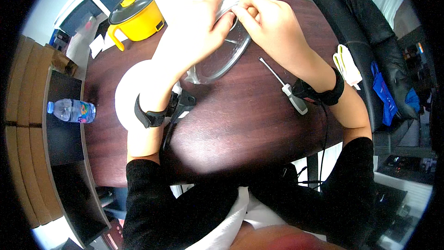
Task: The person uses a screwdriver to remove multiple screws from a circular metal lid. They place the removed screws on the table and continue unscrewing until the lid is fully disassembled.
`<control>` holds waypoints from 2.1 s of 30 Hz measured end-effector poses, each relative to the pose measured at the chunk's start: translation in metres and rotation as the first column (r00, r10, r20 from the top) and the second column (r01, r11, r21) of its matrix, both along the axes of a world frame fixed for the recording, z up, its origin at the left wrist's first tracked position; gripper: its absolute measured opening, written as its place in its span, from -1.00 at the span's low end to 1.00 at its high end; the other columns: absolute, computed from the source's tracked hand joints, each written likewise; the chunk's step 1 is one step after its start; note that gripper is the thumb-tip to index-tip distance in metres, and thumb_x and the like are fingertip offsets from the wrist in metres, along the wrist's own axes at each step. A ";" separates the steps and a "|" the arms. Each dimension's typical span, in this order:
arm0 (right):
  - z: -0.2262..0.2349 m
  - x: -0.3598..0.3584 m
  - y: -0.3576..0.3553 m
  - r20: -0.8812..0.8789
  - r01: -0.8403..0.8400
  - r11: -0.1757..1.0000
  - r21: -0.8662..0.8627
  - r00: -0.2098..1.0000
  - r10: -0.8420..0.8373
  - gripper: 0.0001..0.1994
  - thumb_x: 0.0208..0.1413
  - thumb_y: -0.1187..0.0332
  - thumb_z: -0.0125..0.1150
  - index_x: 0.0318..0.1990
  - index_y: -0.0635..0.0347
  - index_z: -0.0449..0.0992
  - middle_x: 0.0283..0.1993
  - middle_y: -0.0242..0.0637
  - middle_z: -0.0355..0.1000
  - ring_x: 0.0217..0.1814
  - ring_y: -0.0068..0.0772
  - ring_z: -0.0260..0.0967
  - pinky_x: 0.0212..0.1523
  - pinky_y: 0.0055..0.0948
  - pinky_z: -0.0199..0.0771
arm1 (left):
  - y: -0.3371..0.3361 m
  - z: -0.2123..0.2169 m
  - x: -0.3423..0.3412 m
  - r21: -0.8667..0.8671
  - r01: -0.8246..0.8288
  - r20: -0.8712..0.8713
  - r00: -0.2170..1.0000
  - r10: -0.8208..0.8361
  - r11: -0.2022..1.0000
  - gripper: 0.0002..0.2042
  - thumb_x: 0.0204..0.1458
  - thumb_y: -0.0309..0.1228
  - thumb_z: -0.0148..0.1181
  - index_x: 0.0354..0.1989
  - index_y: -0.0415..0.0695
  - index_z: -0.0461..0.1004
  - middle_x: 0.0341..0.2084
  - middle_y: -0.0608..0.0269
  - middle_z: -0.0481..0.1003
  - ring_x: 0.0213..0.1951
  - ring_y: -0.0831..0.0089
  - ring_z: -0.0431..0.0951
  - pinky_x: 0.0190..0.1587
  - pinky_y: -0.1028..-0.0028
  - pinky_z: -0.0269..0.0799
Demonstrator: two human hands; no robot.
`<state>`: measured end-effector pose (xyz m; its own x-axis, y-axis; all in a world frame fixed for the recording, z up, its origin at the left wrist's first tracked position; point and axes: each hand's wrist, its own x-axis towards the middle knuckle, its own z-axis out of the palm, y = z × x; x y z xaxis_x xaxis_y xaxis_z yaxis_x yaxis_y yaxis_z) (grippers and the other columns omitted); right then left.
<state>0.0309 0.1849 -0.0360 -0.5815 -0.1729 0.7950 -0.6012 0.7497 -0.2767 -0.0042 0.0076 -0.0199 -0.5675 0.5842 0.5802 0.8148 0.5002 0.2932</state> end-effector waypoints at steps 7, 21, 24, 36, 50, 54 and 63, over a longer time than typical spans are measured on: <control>0.004 -0.002 0.002 -0.155 0.028 0.973 0.231 0.988 0.008 -0.89 0.11 0.38 0.14 -0.32 0.23 0.40 -0.43 -0.14 0.41 -0.45 -0.09 0.45 -0.44 -0.26 0.49 | 0.000 -0.002 -0.003 0.026 0.008 -0.042 0.999 -0.006 1.000 -0.62 0.09 -0.23 0.13 -0.10 -0.33 0.42 -0.45 -0.17 0.49 -0.34 -0.01 0.54 -0.25 0.23 0.39; 0.007 -0.001 0.007 -0.019 -0.016 0.990 0.138 1.000 0.019 -0.85 0.10 0.35 0.15 -0.42 0.24 0.45 -0.48 -0.12 0.45 -0.45 -0.07 0.47 -0.43 -0.26 0.49 | 0.001 -0.002 -0.002 0.026 -0.008 0.008 1.000 0.008 1.000 -0.62 0.09 -0.23 0.12 -0.09 -0.33 0.41 -0.47 -0.16 0.49 -0.36 0.00 0.54 -0.26 0.22 0.38; 0.004 -0.002 0.002 -0.005 -0.014 0.995 0.100 1.000 0.014 -0.85 0.11 0.36 0.14 -0.41 0.25 0.46 -0.49 -0.08 0.46 -0.44 -0.06 0.47 -0.42 -0.24 0.49 | 0.000 -0.001 -0.001 0.019 -0.005 0.006 1.000 0.005 1.000 -0.62 0.09 -0.23 0.12 -0.08 -0.32 0.41 -0.49 -0.16 0.49 -0.37 0.00 0.54 -0.26 0.22 0.38; 0.009 0.000 0.008 -0.205 0.111 0.892 0.438 0.978 -0.021 -0.81 0.03 0.31 0.20 -0.25 0.19 0.44 -0.35 -0.26 0.39 -0.33 -0.33 0.45 -0.38 -0.43 0.49 | 0.000 -0.004 -0.007 0.039 0.019 -0.046 0.999 -0.017 0.999 -0.63 0.09 -0.24 0.12 -0.08 -0.32 0.42 -0.50 -0.15 0.48 -0.39 0.02 0.54 -0.28 0.24 0.39; 0.020 -0.006 0.018 -0.135 -0.052 0.873 0.485 0.982 0.133 -0.66 -0.03 0.32 0.24 -0.09 0.25 0.45 -0.30 -0.25 0.42 -0.39 -0.30 0.47 -0.41 -0.40 0.49 | 0.001 0.001 -0.002 0.037 0.026 -0.056 0.998 -0.024 0.999 -0.74 0.08 -0.31 0.11 -0.24 -0.31 0.44 -0.52 -0.15 0.51 -0.39 0.03 0.58 -0.28 0.21 0.45; 0.025 -0.007 0.019 -0.121 -0.089 0.861 0.502 0.978 0.172 -0.76 -0.04 0.38 0.23 -0.19 0.22 0.43 -0.33 -0.22 0.41 -0.41 -0.24 0.46 -0.42 -0.35 0.48 | 0.001 0.001 0.000 0.036 0.023 -0.069 0.997 -0.021 0.999 -0.73 0.08 -0.30 0.11 -0.23 -0.31 0.45 -0.52 -0.15 0.51 -0.38 0.03 0.58 -0.26 0.21 0.45; 0.031 -0.006 0.017 -0.094 -0.124 0.837 0.533 0.974 0.204 -0.81 -0.06 0.41 0.23 -0.27 0.17 0.40 -0.39 -0.21 0.39 -0.43 -0.16 0.45 -0.44 -0.30 0.47 | -0.001 0.003 0.000 0.021 0.030 -0.034 0.999 -0.029 0.999 -0.72 0.09 -0.30 0.10 -0.22 -0.32 0.44 -0.50 -0.16 0.51 -0.37 0.02 0.58 -0.26 0.21 0.44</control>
<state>0.0249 0.2014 -0.0048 -0.3962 -0.6674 0.6305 -0.7307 0.6450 0.2236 -0.0041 0.0069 -0.0173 -0.5301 0.5873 0.6116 0.8387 0.4696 0.2758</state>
